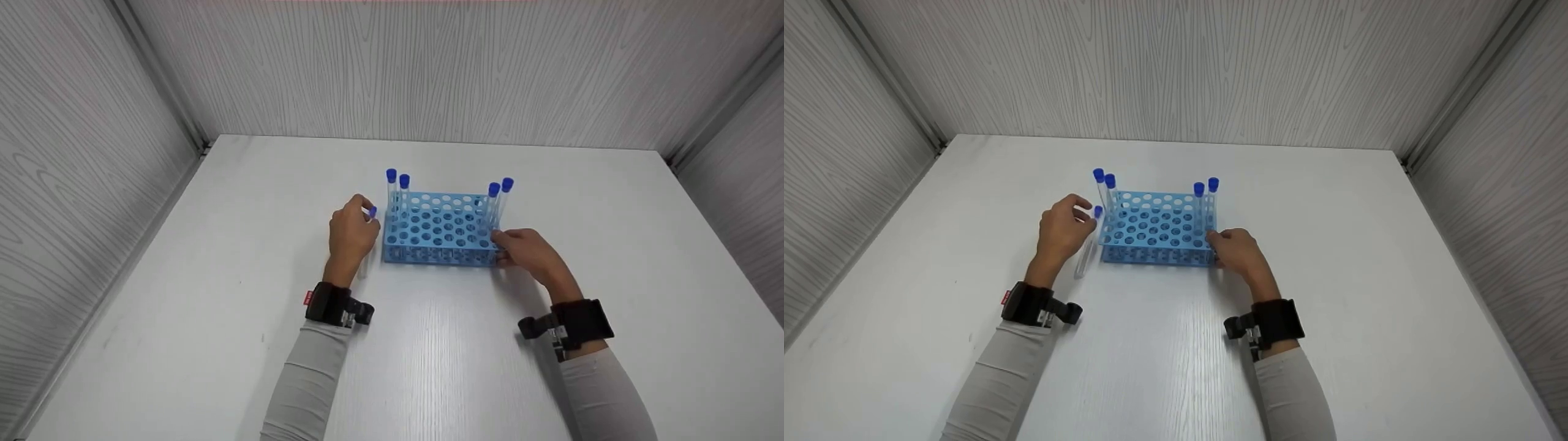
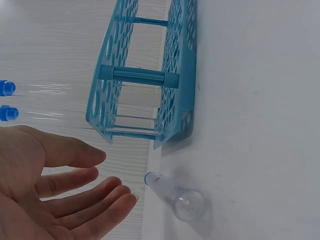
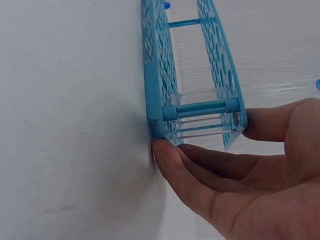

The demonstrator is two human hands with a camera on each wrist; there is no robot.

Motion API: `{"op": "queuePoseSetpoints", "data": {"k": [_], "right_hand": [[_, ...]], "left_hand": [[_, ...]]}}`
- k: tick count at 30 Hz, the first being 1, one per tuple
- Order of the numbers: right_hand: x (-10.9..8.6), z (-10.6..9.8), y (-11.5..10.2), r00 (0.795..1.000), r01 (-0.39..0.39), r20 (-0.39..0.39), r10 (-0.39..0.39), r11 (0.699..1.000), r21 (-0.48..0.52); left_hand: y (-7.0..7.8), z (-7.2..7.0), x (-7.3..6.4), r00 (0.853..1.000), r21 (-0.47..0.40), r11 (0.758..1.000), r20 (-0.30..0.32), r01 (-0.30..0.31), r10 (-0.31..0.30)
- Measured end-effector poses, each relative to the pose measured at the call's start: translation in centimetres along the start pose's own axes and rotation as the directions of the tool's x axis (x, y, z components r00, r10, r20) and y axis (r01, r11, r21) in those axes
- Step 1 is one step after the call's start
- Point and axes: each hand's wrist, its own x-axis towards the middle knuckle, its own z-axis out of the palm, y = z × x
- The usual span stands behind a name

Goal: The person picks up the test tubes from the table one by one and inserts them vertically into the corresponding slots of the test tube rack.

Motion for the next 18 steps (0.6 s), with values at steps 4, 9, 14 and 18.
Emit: {"op": "queuePoseSetpoints", "data": {"k": [4, 9, 14, 18], "right_hand": [[0.08, -0.01, -0.05, 1.000, -0.023, 0.003, 0.023, 1.000, 0.012], [0.11, -0.02, -0.13, 0.999, -0.053, 0.009, 0.053, 0.999, 0.012], [0.10, -0.07, -0.08, 0.999, -0.053, 0.010, 0.053, 0.998, 0.018], [0.12, -0.05, -0.07, 0.999, -0.048, 0.011, 0.048, 0.999, 0.017]], "left_hand": [[-0.25, 0.10, 0.08, 1.000, 0.028, 1.000, 0.027, 0.011, -0.012], [-0.50, 0.26, 0.17, 0.998, 0.061, 0.998, 0.052, 0.025, -0.028], [-0.67, 0.51, 0.30, 0.993, 0.093, 0.994, 0.097, 0.050, -0.059], [-0.93, 0.78, 0.37, 0.989, 0.109, 0.992, 0.122, 0.070, -0.083]]}}
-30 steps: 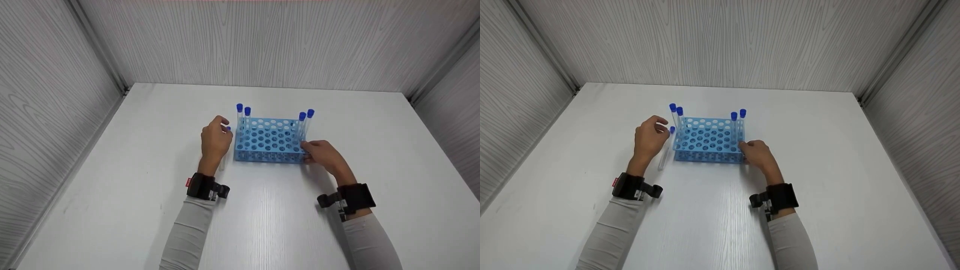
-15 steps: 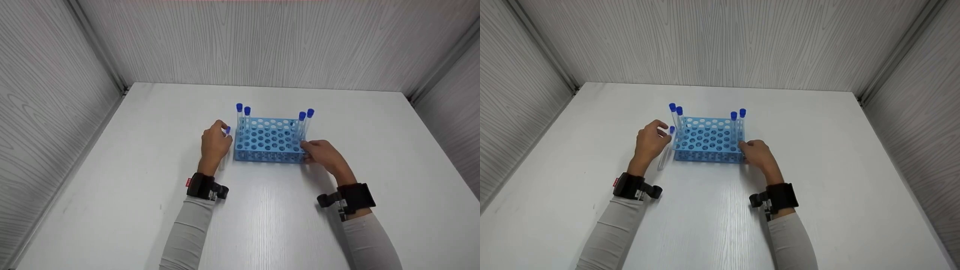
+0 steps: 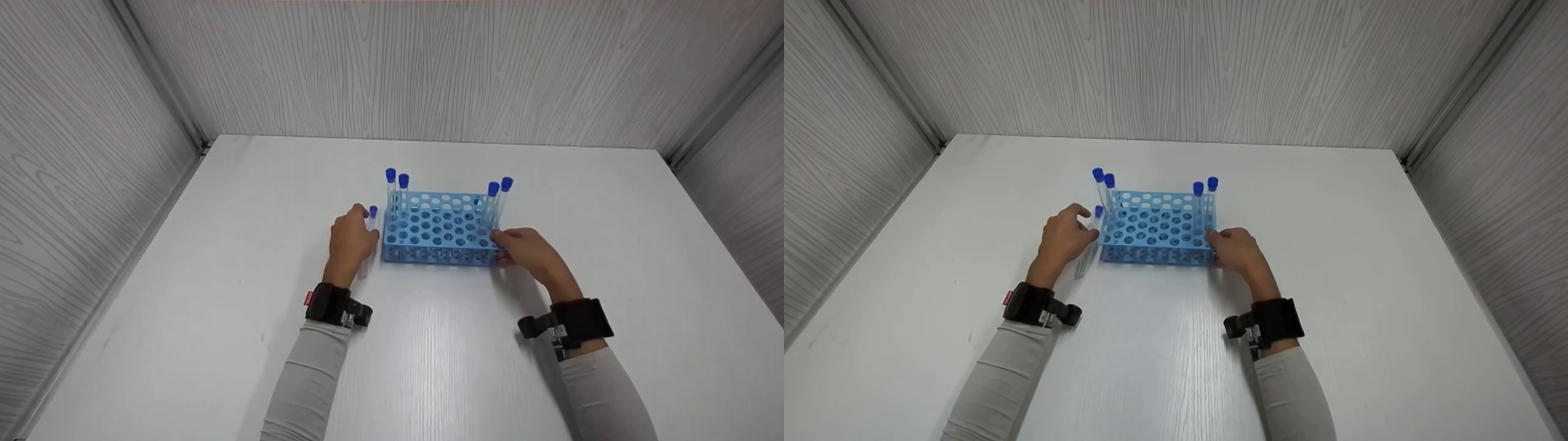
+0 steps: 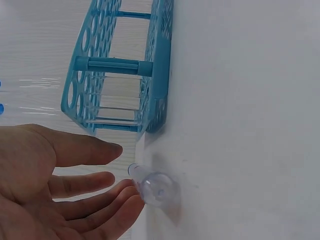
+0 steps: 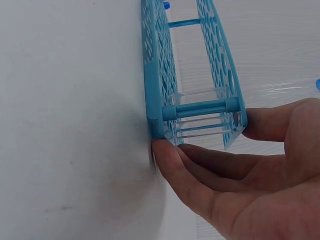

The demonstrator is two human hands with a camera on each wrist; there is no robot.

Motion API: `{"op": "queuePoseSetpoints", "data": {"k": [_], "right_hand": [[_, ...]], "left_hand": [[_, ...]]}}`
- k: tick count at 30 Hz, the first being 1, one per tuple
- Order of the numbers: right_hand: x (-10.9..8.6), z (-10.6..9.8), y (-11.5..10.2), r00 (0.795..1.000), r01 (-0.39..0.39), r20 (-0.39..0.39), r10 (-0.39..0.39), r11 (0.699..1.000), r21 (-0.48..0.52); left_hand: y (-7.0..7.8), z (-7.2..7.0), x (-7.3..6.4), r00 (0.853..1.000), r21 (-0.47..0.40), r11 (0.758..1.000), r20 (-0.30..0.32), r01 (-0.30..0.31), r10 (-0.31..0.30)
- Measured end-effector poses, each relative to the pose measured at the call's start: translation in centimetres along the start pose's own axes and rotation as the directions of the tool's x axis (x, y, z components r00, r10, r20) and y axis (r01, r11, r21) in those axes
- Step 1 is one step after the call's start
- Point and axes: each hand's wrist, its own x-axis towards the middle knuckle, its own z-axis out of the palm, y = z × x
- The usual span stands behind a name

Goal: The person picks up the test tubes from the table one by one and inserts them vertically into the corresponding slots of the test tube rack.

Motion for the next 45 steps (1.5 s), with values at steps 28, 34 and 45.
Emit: {"op": "queuePoseSetpoints", "data": {"k": [28, 34, 45], "right_hand": [[0.08, 0.10, -0.05, 1.000, 0.013, -0.015, -0.014, 1.000, -0.012], [0.05, 0.09, -0.05, 1.000, 0.020, -0.017, -0.020, 1.000, -0.008], [-0.02, 0.04, -0.01, 1.000, 0.014, -0.020, -0.014, 0.999, -0.033]], "left_hand": [[-0.71, 0.31, 0.11, 1.000, 0.073, 0.997, 0.026, -0.007, 0.005], [-0.67, 0.29, 0.13, 0.999, 0.075, 0.997, 0.035, 0.004, -0.007], [-0.66, 0.06, 0.02, 0.998, 0.058, 0.998, 0.062, 0.021, -0.025]]}}
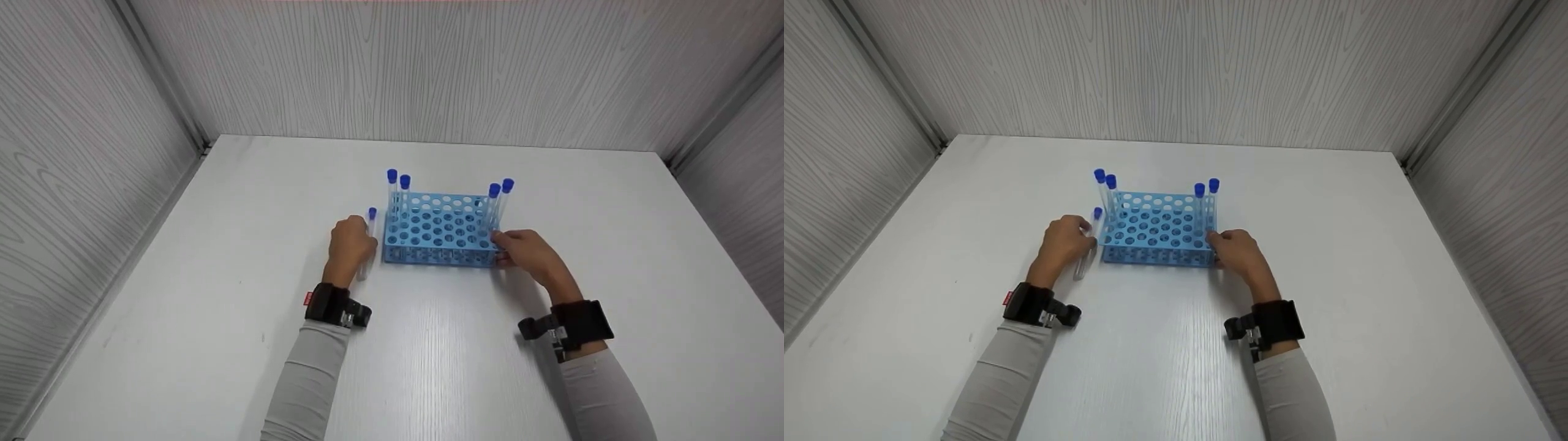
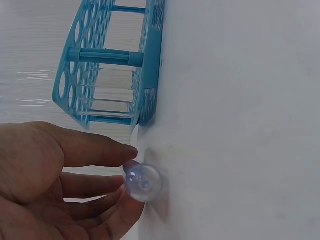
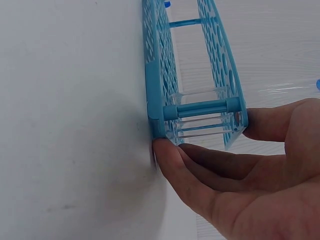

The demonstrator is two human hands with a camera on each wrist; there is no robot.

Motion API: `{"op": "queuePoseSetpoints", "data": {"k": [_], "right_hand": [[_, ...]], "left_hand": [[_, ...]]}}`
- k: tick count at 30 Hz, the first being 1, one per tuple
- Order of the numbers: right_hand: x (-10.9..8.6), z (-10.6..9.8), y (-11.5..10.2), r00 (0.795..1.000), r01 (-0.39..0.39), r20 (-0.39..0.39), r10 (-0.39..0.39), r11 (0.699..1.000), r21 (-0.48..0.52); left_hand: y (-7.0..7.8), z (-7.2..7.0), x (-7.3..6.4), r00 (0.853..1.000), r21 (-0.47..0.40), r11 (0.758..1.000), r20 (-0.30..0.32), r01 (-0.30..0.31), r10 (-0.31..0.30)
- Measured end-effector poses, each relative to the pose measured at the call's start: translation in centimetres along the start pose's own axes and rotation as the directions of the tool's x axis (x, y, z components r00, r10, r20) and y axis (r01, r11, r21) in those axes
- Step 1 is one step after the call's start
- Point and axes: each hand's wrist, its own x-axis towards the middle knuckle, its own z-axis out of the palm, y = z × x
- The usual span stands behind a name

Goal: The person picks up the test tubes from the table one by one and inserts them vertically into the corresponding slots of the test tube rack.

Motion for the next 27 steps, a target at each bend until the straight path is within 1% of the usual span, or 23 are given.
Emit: {"op": "queuePoseSetpoints", "data": {"k": [4, 11, 14, 23, 27], "right_hand": [[0.1, 0.0, 0.0, 1.000, -0.005, -0.004, 0.005, 1.000, -0.009], [0.1, 0.0, 0.0, 1.000, 0.001, -0.005, -0.001, 1.000, -0.010], [0.1, 0.0, 0.0, 1.000, 0.006, -0.005, -0.006, 1.000, -0.007], [0.1, 0.0, 0.0, 1.000, -0.004, -0.001, 0.004, 1.000, -0.013], [0.1, 0.0, 0.1, 1.000, -0.006, 0.004, 0.006, 1.000, -0.001]], "left_hand": [[0.1, -0.1, -0.1, 1.000, 0.006, 1.000, -0.009, -0.003, 0.003], [0.6, -0.3, 0.0, 0.999, 0.001, 0.999, 0.025, 0.048, -0.048], [0.6, -0.4, 0.0, 0.998, -0.002, 0.999, 0.027, 0.051, -0.051], [0.7, -1.0, -0.2, 0.999, -0.045, 0.998, -0.035, 0.032, -0.034], [0.8, -1.2, -0.3, 0.997, -0.060, 0.998, -0.068, 0.025, -0.030]]}}
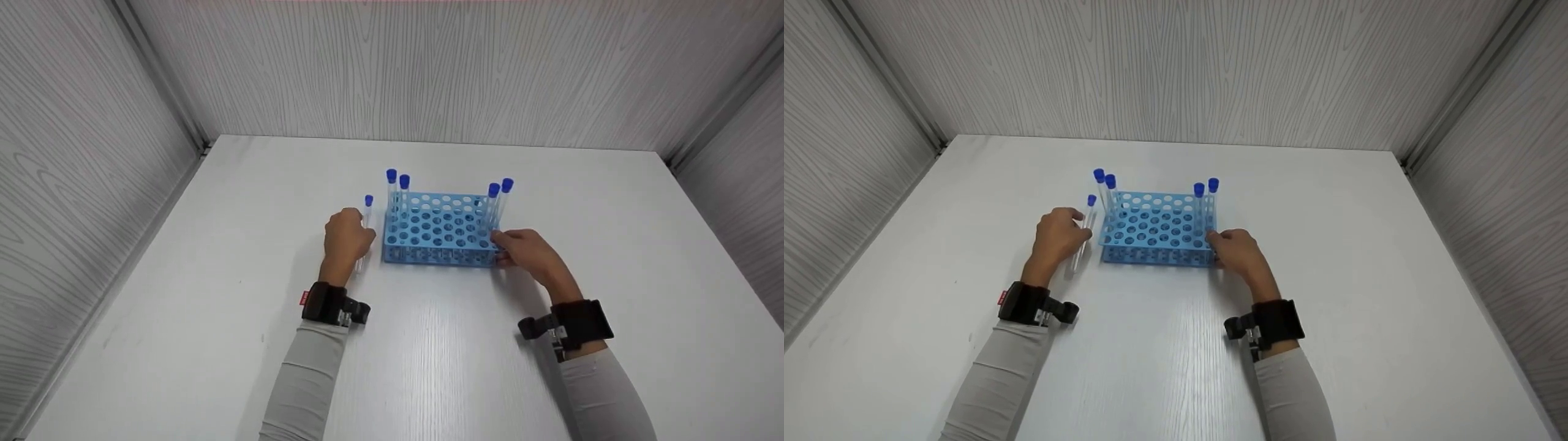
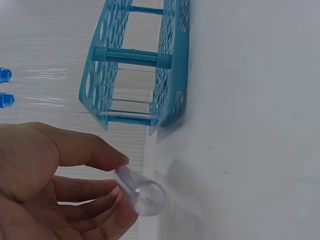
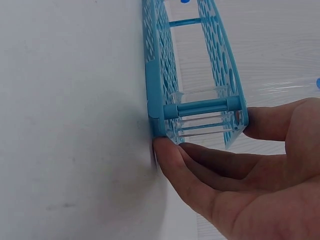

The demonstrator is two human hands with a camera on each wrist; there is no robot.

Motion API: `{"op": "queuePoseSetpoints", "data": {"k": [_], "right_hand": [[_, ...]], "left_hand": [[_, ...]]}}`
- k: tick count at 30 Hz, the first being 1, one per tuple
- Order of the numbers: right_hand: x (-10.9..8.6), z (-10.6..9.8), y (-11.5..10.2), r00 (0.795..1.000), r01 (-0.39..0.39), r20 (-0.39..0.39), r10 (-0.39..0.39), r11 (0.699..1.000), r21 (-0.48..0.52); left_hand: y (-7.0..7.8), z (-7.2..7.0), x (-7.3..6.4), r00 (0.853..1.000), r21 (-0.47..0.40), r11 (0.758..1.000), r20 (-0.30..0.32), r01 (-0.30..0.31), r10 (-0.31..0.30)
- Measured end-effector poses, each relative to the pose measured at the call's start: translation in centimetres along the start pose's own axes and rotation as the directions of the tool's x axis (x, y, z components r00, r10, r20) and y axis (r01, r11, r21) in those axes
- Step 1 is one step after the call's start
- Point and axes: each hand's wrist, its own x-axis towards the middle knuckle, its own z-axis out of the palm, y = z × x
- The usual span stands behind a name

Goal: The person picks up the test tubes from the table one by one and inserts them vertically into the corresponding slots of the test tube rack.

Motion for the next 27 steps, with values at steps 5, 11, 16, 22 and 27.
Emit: {"op": "queuePoseSetpoints", "data": {"k": [5, 11, 16, 22, 27], "right_hand": [[-0.2, 0.0, 0.0, 1.000, 0.024, -0.003, -0.024, 1.000, 0.001], [-0.2, 0.0, 0.0, 0.999, 0.035, -0.005, -0.035, 0.999, 0.001], [-0.1, 0.0, 0.0, 1.000, 0.027, 0.002, -0.027, 1.000, 0.009], [-0.2, 0.0, 0.0, 1.000, 0.024, 0.010, -0.024, 0.999, 0.026], [-0.1, -0.1, 0.0, 1.000, 0.015, 0.014, -0.016, 0.999, 0.030]], "left_hand": [[0.1, -0.5, -0.1, 0.999, -0.019, 1.000, -0.040, -0.018, 0.017], [0.4, -1.4, -0.3, 0.997, -0.065, 0.998, -0.072, -0.022, 0.017], [0.7, -2.0, -0.7, 0.994, -0.100, 0.994, -0.105, -0.045, 0.034], [1.1, -2.7, -1.1, 0.987, -0.121, 0.988, -0.142, -0.095, 0.077], [1.2, -3.0, -1.4, 0.979, -0.144, 0.980, -0.169, -0.138, 0.113]]}}
